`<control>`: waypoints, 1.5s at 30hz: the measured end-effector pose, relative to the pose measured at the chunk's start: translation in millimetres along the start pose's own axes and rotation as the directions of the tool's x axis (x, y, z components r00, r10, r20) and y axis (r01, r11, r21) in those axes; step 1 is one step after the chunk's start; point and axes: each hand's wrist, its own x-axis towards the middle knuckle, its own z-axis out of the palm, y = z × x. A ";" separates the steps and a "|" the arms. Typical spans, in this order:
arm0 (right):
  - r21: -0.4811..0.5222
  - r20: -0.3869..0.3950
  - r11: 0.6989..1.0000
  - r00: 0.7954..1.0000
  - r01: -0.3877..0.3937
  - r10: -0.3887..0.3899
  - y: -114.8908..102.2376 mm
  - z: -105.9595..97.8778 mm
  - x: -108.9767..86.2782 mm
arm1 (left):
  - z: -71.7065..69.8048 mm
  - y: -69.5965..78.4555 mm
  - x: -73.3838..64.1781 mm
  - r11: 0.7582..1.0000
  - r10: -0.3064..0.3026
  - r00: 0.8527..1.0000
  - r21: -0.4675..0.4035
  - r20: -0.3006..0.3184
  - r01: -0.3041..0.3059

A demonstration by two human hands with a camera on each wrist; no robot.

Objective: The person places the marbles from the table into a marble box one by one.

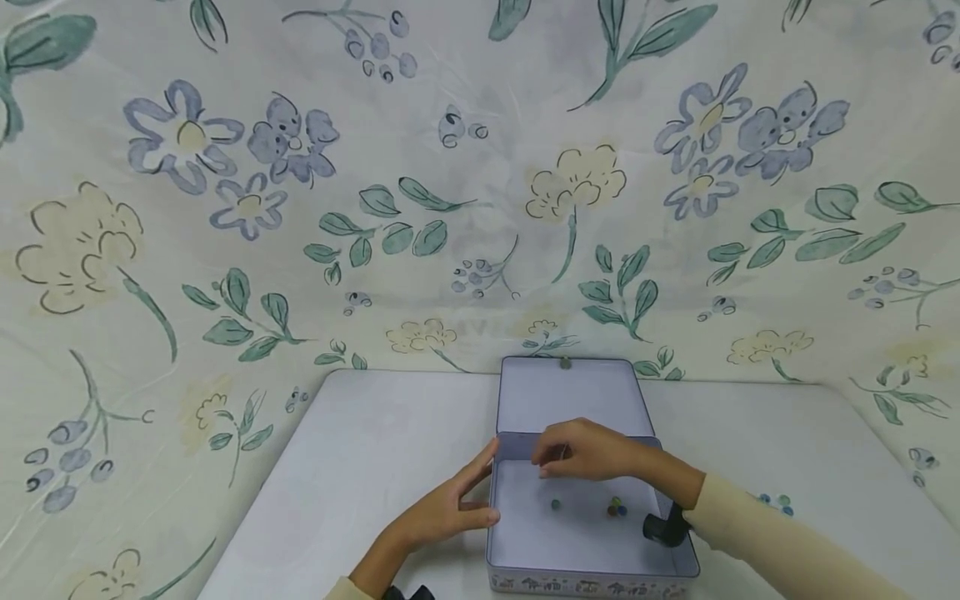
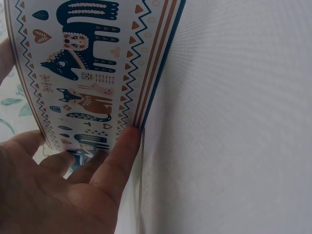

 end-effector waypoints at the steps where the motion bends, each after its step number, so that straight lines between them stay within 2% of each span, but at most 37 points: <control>1: 0.010 -0.006 1.000 1.000 0.001 -0.001 -0.1 -1.9 -2.7 | -0.3 -0.2 0.2 1.000 -0.002 1.000 0.001 -0.002 0.002; 5: 0.047 -0.037 0.999 0.999 0.015 -0.013 0.4 -10.1 -15.6 | -1.5 -0.3 0.9 1.000 -0.006 1.000 0.010 -0.013 0.006; 16: 0.119 -0.114 0.992 0.992 -0.043 0.057 0.9 -31.3 -57.1 | 0.8 -2.5 -1.5 1.000 0.007 1.000 0.006 0.000 -0.007; 23: 0.067 -0.220 0.997 0.974 -0.046 0.060 2.0 -46.6 -81.8 | 1.2 -0.2 -2.0 1.000 0.001 1.000 0.012 -0.006 -0.001; 28: 0.093 -0.267 0.990 0.956 -0.104 0.126 6.0 -57.8 -105.3 | 0.0 -0.2 0.2 1.000 -0.008 1.000 0.023 -0.002 0.008; 33: 0.094 -0.332 0.981 0.924 -0.170 0.192 13.1 -68.8 -128.6 | -1.4 0.5 1.7 0.999 -0.009 1.000 0.035 -0.014 0.010; 35: 0.094 -0.361 0.974 0.905 -0.204 0.225 17.0 -72.3 -137.9 | -1.6 1.2 1.4 0.999 -0.008 1.000 0.032 -0.019 0.009; 39: 0.120 -0.419 0.959 0.863 -0.258 0.284 25.4 -77.7 -161.1 | -1.0 1.5 1.1 1.000 -0.005 1.000 0.027 -0.018 0.006; 45: 0.169 -0.507 0.933 0.784 -0.317 0.358 40.5 -75.7 -202.0 | 0.6 1.0 1.3 1.000 -0.008 1.000 0.015 -0.015 0.008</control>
